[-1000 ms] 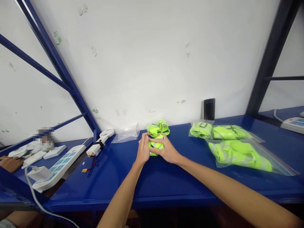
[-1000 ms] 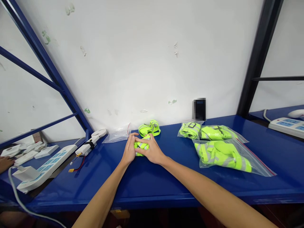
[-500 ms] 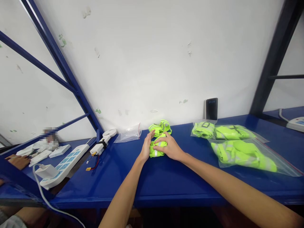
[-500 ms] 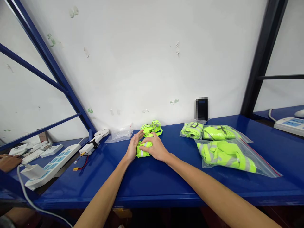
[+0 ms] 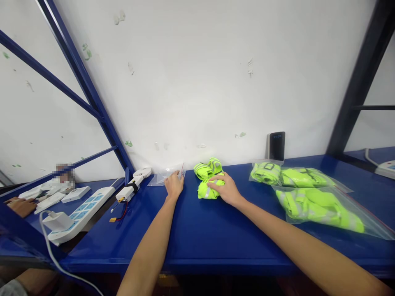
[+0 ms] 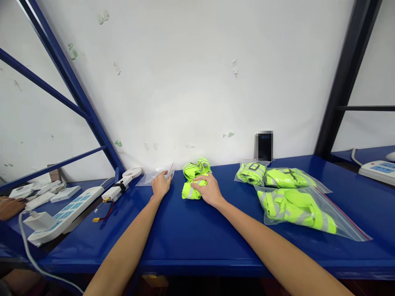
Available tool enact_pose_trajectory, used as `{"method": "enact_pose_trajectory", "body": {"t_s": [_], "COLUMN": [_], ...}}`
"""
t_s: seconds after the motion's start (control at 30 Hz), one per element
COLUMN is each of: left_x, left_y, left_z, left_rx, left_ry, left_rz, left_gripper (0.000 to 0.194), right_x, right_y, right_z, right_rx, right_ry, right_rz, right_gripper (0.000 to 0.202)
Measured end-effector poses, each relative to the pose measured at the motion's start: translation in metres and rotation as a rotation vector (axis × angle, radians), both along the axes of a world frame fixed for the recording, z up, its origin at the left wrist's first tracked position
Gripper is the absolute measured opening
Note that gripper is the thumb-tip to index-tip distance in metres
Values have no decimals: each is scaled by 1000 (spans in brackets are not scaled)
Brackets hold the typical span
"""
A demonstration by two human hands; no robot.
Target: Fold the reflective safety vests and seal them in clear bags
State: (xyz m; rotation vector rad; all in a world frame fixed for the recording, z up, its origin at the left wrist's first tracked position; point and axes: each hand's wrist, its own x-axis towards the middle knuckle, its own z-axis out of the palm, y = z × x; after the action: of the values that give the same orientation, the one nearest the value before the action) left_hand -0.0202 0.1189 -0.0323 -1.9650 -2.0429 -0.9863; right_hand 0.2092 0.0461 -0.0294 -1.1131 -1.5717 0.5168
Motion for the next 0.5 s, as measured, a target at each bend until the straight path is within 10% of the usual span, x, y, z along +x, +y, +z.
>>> {"method": "enact_pose_trajectory", "body": {"t_s": [0.5], "left_x": [60], "left_y": [-59], "left_z": [0], "left_rx": [364], "left_ry": [-28], "left_rz": [-397], "left_gripper": [20], "right_x": [5], "right_y": [1], "right_z": [19], "right_rx": [-202], "right_ry": [924], "right_rz": [92], "right_gripper": [32]}}
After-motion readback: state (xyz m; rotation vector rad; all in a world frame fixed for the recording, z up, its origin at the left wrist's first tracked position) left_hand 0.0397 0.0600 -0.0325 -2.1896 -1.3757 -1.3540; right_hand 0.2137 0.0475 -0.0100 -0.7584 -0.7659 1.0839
